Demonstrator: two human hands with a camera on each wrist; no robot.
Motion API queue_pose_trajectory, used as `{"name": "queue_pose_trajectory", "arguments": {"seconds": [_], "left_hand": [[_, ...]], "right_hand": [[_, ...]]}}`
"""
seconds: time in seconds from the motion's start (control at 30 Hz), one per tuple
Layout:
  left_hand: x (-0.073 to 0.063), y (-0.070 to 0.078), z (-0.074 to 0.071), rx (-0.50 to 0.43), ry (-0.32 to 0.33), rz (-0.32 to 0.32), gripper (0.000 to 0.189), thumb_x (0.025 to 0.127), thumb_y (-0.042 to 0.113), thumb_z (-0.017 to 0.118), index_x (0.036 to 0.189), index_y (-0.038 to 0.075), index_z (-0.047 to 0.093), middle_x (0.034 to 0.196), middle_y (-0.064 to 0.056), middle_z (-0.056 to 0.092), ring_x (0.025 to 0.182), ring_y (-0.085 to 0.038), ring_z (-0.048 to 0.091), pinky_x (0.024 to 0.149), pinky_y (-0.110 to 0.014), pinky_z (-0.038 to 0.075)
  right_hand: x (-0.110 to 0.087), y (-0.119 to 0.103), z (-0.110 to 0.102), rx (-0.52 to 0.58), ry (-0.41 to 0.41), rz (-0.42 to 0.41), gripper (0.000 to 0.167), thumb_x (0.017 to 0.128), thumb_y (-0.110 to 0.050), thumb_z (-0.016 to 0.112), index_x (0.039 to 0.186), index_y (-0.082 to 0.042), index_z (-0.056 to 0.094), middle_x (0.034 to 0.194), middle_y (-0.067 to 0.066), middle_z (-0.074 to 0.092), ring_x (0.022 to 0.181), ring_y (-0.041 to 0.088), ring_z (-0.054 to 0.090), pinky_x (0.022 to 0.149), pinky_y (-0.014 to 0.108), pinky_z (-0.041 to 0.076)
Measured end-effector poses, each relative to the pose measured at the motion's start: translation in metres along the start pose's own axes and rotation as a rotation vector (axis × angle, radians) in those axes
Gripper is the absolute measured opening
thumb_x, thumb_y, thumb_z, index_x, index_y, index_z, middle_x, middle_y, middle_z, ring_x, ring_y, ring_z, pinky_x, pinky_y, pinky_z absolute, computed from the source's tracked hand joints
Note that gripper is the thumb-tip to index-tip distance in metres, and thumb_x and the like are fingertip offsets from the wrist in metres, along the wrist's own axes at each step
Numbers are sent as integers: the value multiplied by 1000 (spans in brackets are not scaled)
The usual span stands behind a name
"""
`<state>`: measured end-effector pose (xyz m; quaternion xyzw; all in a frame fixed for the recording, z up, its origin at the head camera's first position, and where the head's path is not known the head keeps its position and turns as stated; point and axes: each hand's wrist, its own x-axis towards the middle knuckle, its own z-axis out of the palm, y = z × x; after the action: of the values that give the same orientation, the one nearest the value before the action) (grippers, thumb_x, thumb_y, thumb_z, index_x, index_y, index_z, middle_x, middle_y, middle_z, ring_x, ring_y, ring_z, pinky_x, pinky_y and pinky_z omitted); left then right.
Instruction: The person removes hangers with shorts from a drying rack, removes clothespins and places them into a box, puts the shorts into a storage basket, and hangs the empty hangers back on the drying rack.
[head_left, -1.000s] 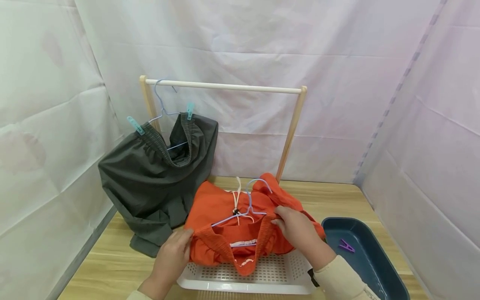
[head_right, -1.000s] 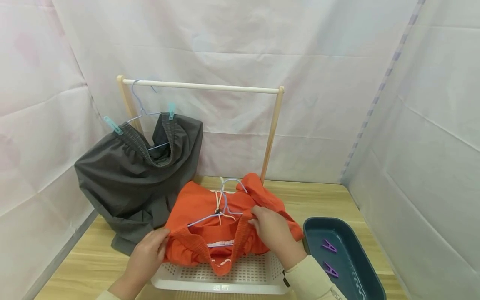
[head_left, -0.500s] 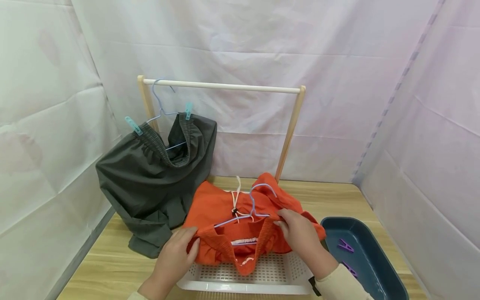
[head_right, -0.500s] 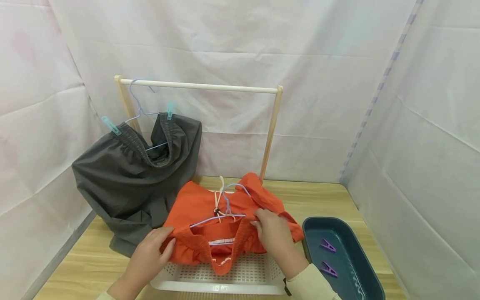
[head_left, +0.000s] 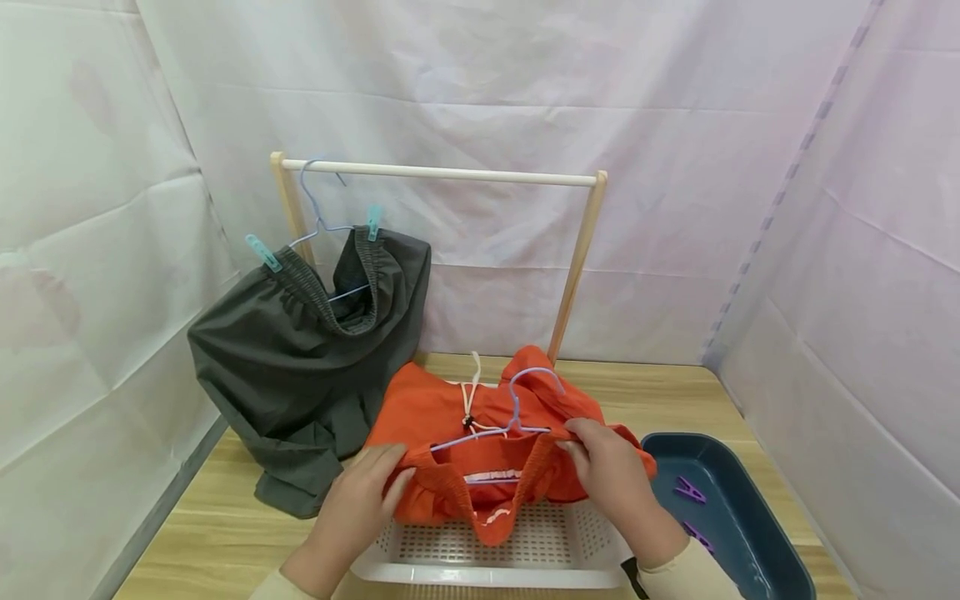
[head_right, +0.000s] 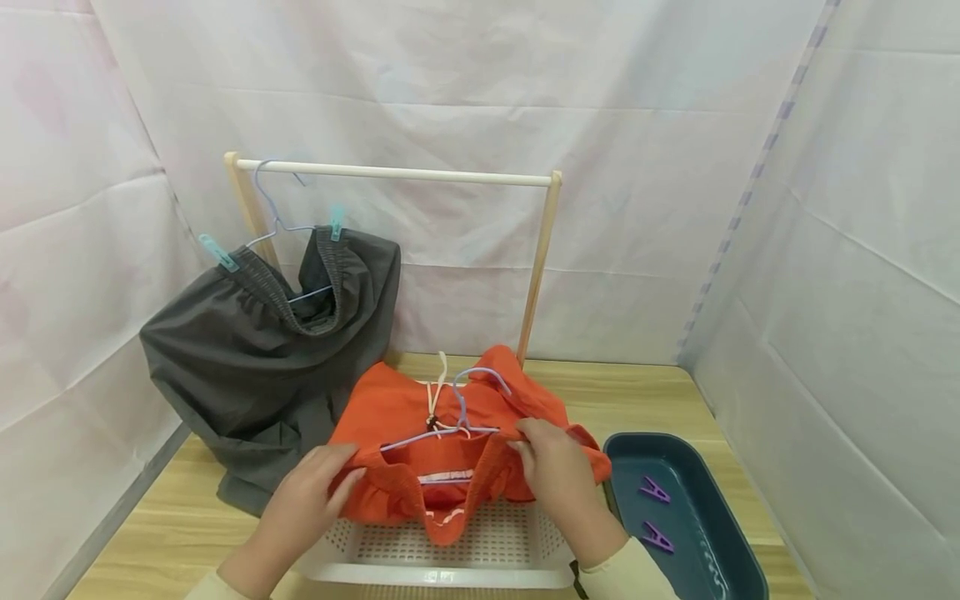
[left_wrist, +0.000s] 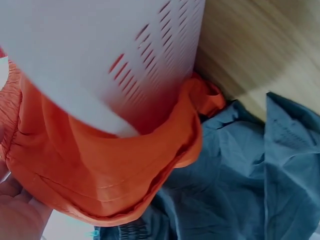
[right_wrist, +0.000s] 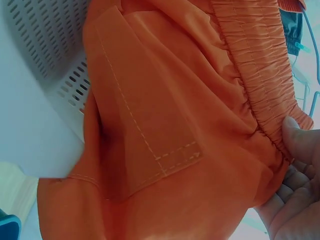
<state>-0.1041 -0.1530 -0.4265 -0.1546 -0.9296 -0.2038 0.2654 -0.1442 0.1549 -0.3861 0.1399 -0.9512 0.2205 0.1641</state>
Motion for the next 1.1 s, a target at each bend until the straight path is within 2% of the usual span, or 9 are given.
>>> {"name": "queue_pose_trajectory", "arguments": {"seconds": [0.13,0.3,0.57,0.77,0.97,1.1], "left_hand": [[5,1,-2,7,32,67,33,78,13,80,108,4,68,99,-5,67,93,-20,64,75,-37,57],[12,2,-6,6,53,122,31,77,11,80,105,4,68,95,-4,67,89,-19,64,73,-36,57],[22,5,-12,2,113,235,27,70,8,83,90,7,65,81,1,63,74,-13,60,64,-27,55],[26,4,-13,-33,151,231,28,68,6,84,91,6,67,83,-1,66,76,-14,63,66,-29,57],[29,1,-15,-64,208,239,31,66,4,84,93,2,68,86,-5,68,78,-18,63,67,-32,57],[30,0,-17,-71,232,203,33,65,3,84,94,1,68,86,-7,68,77,-19,63,66,-33,57]], "right_hand": [[0,0,-5,-4,46,-33,19,78,-11,78,93,-10,66,84,2,65,72,18,62,68,37,58],[-1,2,-11,-18,126,-81,21,75,-7,80,90,-9,65,80,2,64,69,18,62,64,37,57],[-2,5,-16,-20,157,-96,21,74,-5,80,90,-9,67,82,3,65,72,20,64,66,38,58],[-3,12,-17,-20,218,-93,25,73,-3,81,95,-6,70,85,6,69,78,26,68,70,44,58],[-3,17,-22,-7,219,-46,26,75,-2,79,100,-4,71,90,9,70,81,29,67,72,47,58],[-3,20,-25,7,236,-28,25,76,-2,78,99,-3,70,90,12,71,80,30,67,72,48,57]]}}
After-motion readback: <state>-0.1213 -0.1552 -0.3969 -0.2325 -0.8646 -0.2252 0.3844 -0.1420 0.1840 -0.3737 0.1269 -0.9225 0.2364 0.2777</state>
